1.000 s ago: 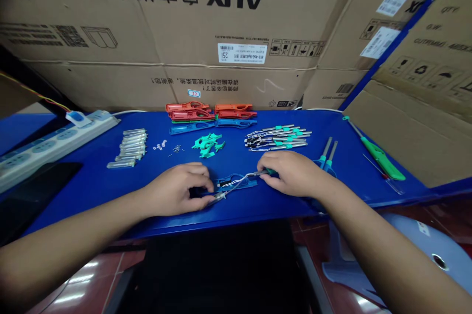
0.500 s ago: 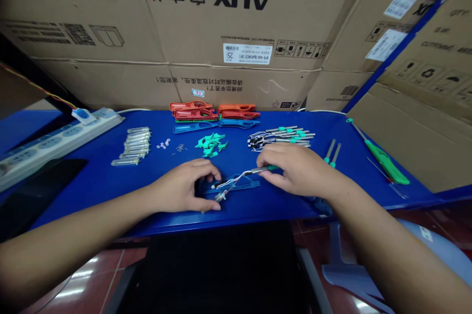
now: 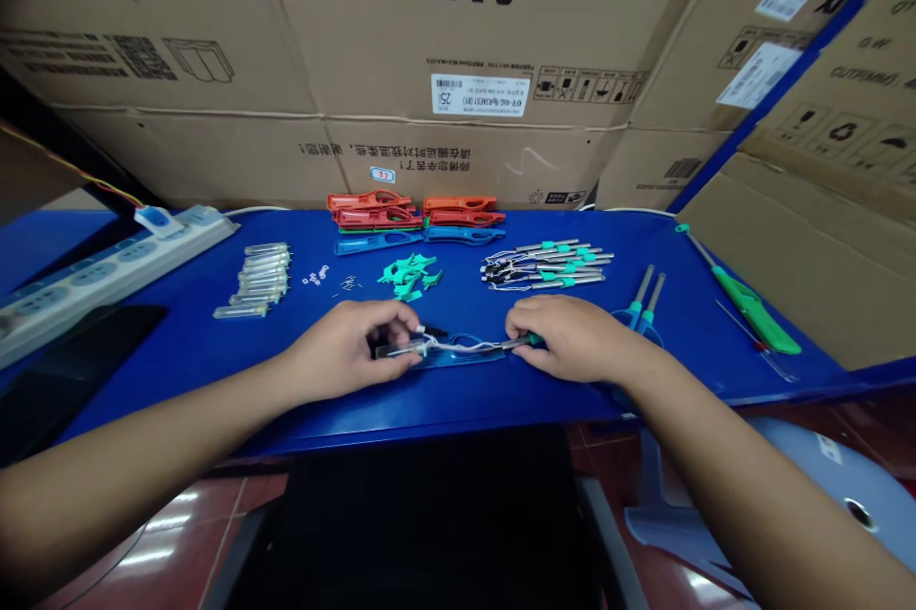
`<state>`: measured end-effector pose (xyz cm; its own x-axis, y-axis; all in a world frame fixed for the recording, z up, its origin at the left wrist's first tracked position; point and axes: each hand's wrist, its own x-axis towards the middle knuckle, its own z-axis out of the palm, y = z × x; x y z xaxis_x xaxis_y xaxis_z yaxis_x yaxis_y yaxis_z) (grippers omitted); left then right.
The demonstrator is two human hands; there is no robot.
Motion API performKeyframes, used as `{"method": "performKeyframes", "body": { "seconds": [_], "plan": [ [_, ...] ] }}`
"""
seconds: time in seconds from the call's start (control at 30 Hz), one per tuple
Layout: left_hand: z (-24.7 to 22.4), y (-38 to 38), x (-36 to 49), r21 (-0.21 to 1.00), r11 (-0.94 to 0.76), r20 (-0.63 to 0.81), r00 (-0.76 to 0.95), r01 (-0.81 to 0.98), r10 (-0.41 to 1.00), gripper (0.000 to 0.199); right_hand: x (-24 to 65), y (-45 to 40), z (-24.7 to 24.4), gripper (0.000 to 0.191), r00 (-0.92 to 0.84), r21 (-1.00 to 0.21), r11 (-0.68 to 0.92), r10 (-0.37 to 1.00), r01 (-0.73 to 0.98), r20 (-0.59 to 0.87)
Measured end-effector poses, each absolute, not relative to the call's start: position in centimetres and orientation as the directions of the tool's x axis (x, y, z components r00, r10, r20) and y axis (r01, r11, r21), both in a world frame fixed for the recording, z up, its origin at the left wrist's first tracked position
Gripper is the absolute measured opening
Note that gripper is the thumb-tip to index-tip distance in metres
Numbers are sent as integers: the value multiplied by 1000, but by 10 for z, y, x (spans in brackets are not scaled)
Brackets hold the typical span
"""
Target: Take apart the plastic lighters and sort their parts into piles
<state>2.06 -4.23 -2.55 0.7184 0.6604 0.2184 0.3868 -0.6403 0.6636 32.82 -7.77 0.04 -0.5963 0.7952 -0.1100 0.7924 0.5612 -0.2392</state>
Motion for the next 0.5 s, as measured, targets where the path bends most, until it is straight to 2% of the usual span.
{"method": "performKeyframes", "body": {
  "seconds": [0.1, 0.17, 0.23, 0.37, 0.5],
  "plan": [
    [-24, -43, 18, 713, -590, 193, 703, 379, 685, 52, 331, -75, 0, 8, -584, -224, 551, 802, 804, -125],
    [-23, -44, 17, 710, -602, 204, 711, 366, 673, 59, 333, -75, 3, 11, -598, -221, 564, 790, 795, -135],
    [-23, -44, 17, 689, -630, 233, 714, 357, 660, 53, 331, -75, 7, 19, -624, -209, 599, 777, 773, -80],
    [-21, -45, 19, 582, -746, 349, 730, 323, 588, 21, 307, -80, 15, 27, -662, -180, 683, 731, 708, 168],
    [-19, -45, 19, 512, -806, 402, 746, 296, 530, 18, 276, -78, 10, 27, -749, -84, 781, 618, 618, 240]
  ]
}}
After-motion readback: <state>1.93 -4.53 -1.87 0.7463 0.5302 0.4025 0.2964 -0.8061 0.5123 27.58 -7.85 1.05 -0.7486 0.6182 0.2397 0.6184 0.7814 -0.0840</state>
